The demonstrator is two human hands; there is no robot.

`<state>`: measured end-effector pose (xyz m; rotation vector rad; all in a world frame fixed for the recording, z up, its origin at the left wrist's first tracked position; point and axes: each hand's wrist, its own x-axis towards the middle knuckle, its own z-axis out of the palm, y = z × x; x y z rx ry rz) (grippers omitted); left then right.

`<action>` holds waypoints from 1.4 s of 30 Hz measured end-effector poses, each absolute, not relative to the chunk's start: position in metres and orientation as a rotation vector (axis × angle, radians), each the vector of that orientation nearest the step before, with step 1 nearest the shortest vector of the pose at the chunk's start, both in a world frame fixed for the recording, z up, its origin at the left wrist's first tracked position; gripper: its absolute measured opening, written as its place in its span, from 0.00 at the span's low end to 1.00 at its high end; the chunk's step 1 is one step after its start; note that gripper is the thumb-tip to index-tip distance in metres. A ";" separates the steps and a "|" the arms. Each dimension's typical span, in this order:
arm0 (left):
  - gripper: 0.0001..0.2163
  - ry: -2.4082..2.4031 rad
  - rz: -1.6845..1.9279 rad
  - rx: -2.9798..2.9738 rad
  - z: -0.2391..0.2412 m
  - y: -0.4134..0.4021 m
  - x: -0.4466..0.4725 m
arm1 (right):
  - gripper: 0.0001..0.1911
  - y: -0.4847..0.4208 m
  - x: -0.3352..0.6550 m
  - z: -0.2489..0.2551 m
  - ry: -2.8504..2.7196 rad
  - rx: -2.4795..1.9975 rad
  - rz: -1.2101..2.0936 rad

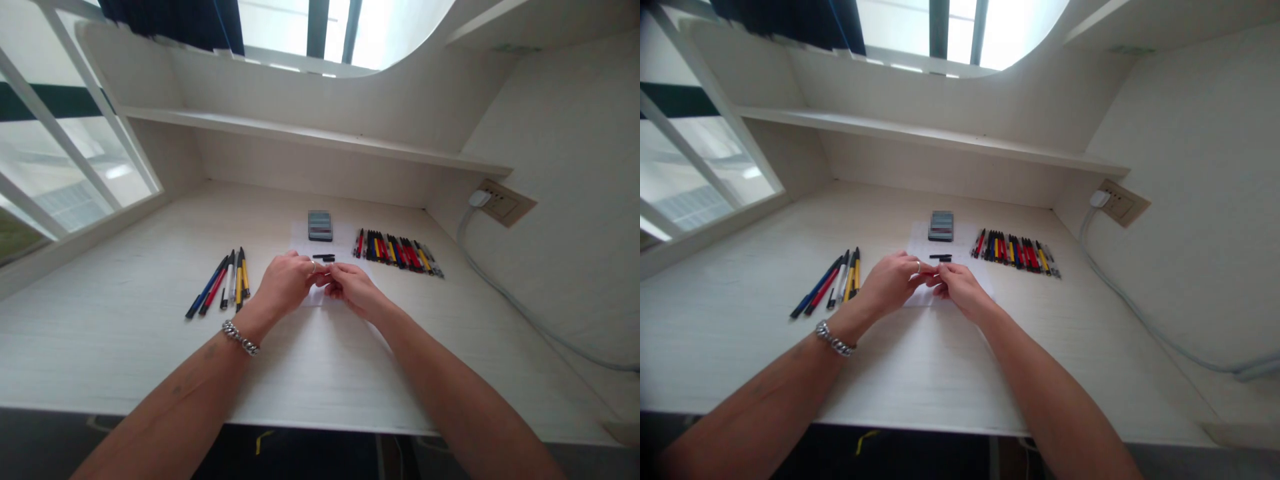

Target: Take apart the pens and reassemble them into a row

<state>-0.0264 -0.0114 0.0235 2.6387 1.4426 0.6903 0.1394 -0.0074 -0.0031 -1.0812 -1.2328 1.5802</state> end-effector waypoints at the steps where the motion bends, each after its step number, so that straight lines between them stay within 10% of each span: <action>1: 0.09 1.416 0.693 2.637 0.024 -0.012 -0.025 | 0.14 -0.008 0.139 -0.003 -1.173 -1.051 1.646; 14: 0.08 1.236 0.778 2.656 0.016 -0.006 -0.025 | 0.08 -0.009 0.146 0.000 -1.187 -1.041 1.718; 26: 0.11 1.395 0.860 2.349 0.003 0.008 -0.035 | 0.09 0.004 0.167 -0.008 -1.806 -1.350 0.582; 42: 0.06 1.386 0.906 2.187 0.004 0.008 -0.034 | 0.12 0.015 0.183 -0.007 -1.882 -1.518 0.326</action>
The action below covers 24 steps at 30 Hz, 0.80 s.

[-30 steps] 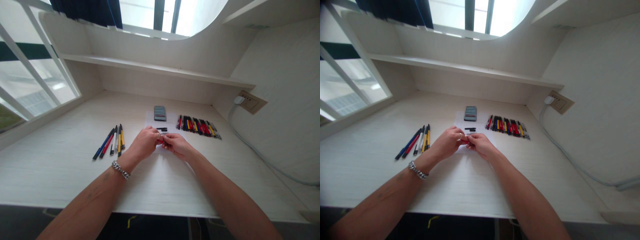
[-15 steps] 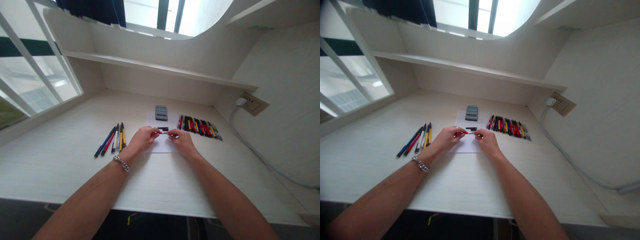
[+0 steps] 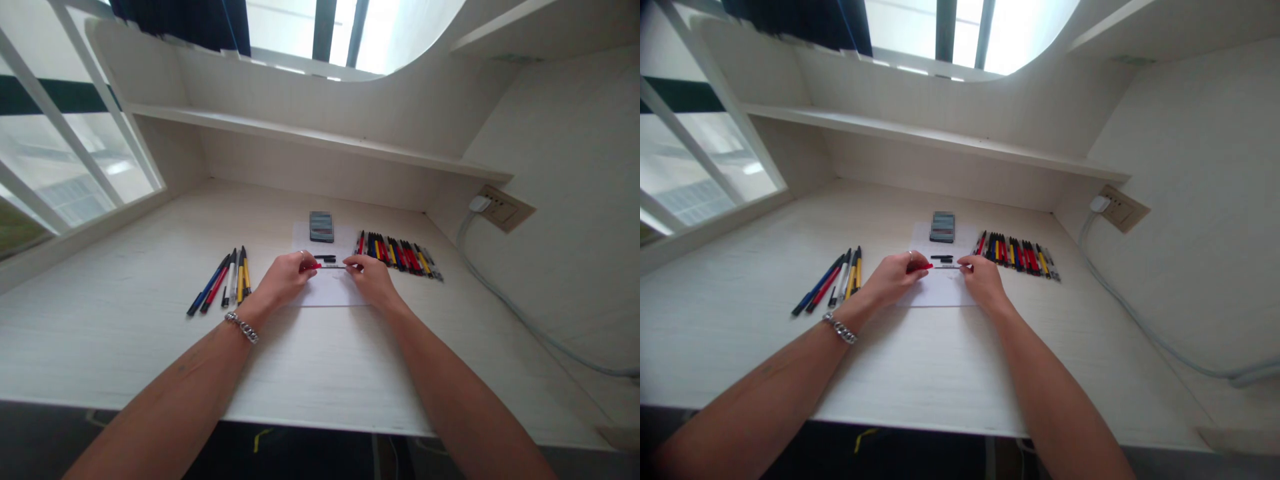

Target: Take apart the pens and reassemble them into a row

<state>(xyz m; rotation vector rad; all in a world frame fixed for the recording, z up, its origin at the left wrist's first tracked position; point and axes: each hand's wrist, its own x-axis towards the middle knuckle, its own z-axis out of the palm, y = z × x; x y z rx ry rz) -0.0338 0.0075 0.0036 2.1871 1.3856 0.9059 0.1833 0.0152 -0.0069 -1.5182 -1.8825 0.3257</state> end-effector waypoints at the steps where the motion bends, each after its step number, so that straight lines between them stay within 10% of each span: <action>1: 0.06 1.377 0.932 2.168 0.004 0.007 -0.033 | 0.11 0.015 0.185 -0.007 -1.886 -1.530 0.321; 24: 0.08 1.242 0.818 2.427 -0.008 0.003 -0.013 | 0.10 0.007 0.188 0.009 -2.010 -1.429 0.460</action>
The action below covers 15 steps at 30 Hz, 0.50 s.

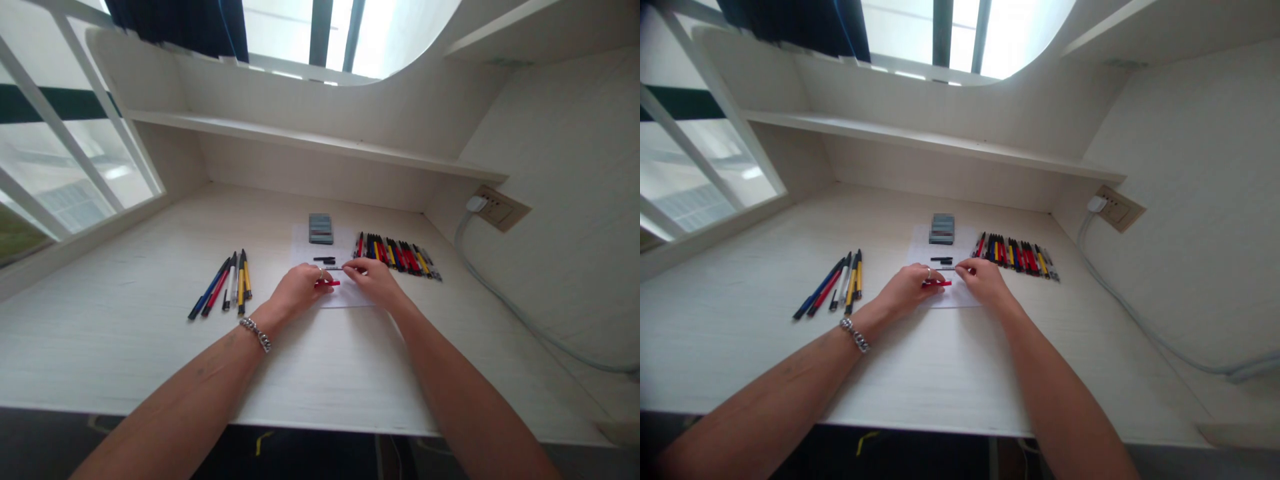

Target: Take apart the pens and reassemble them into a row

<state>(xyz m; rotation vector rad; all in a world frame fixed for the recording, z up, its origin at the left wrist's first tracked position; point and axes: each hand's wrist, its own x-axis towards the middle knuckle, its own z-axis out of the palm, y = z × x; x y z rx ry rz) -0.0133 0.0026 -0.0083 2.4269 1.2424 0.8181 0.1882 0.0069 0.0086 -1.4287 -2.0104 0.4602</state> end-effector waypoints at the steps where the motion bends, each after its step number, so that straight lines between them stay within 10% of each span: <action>1: 0.08 1.235 0.818 2.426 -0.008 0.002 -0.011 | 0.11 0.004 0.185 0.010 -2.042 -1.361 0.538; 15: 0.09 1.187 0.723 2.215 -0.005 0.007 -0.029 | 0.06 -0.001 0.189 0.011 -2.166 -1.427 0.659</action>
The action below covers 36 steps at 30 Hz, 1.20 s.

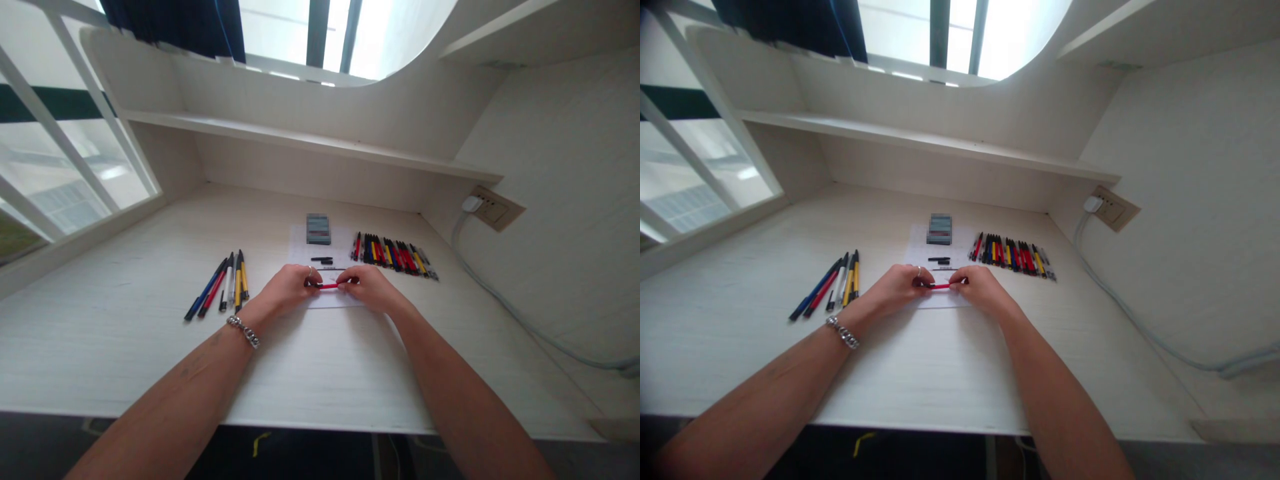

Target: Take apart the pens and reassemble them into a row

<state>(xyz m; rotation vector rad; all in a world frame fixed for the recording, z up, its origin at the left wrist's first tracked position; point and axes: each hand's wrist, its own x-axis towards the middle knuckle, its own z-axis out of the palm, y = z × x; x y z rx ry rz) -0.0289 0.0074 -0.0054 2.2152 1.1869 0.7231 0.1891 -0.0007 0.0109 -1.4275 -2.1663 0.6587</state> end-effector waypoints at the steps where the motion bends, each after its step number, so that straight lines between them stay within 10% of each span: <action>1: 0.09 1.185 0.716 2.230 -0.005 0.007 -0.029 | 0.07 0.000 0.191 0.011 -2.180 -1.454 0.641; 36: 0.17 1.637 0.977 2.162 0.003 0.018 -0.048 | 0.09 0.004 0.201 0.004 -2.216 -1.550 0.433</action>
